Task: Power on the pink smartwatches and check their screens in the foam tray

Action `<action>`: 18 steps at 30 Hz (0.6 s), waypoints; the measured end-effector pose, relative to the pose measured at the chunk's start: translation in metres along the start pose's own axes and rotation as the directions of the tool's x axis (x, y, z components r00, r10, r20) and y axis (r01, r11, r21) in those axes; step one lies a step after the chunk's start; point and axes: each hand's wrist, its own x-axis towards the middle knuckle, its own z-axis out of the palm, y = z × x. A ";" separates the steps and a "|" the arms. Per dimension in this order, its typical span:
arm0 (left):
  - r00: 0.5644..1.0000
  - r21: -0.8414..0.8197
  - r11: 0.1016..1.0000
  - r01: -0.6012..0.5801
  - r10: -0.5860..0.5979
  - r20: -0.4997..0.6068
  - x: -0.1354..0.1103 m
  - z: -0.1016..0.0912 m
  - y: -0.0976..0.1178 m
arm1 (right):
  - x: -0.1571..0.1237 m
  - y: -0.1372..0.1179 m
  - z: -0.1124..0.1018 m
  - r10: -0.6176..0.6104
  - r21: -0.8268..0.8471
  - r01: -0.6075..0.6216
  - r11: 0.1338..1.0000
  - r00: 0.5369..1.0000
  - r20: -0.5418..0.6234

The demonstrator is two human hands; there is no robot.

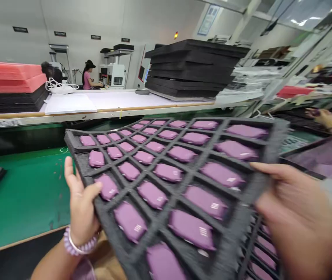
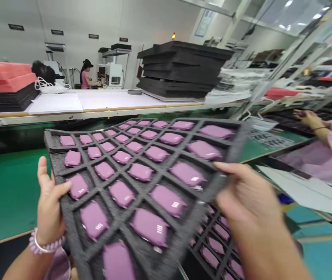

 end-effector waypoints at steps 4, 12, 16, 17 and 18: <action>0.982 0.092 0.995 0.042 -0.024 -0.189 0.061 -0.088 0.008 | -0.037 0.002 0.111 0.201 0.356 -0.335 0.872 0.910 0.364; 0.945 0.267 0.939 0.215 -0.130 -0.301 0.126 -0.206 0.009 | -0.159 0.071 0.205 0.294 0.421 -0.678 0.603 0.679 0.673; 0.937 0.480 0.827 0.291 -0.145 -0.319 0.144 -0.224 0.000 | -0.169 0.100 0.172 0.364 0.174 -0.757 0.630 0.486 0.795; 0.943 0.566 0.773 0.286 -0.124 -0.308 0.149 -0.227 -0.004 | -0.167 0.106 0.162 0.387 0.050 -0.746 0.664 0.400 0.830; 0.954 0.653 0.708 0.267 -0.099 -0.283 0.153 -0.230 -0.008 | -0.164 0.112 0.154 0.382 -0.066 -0.684 0.727 0.323 0.866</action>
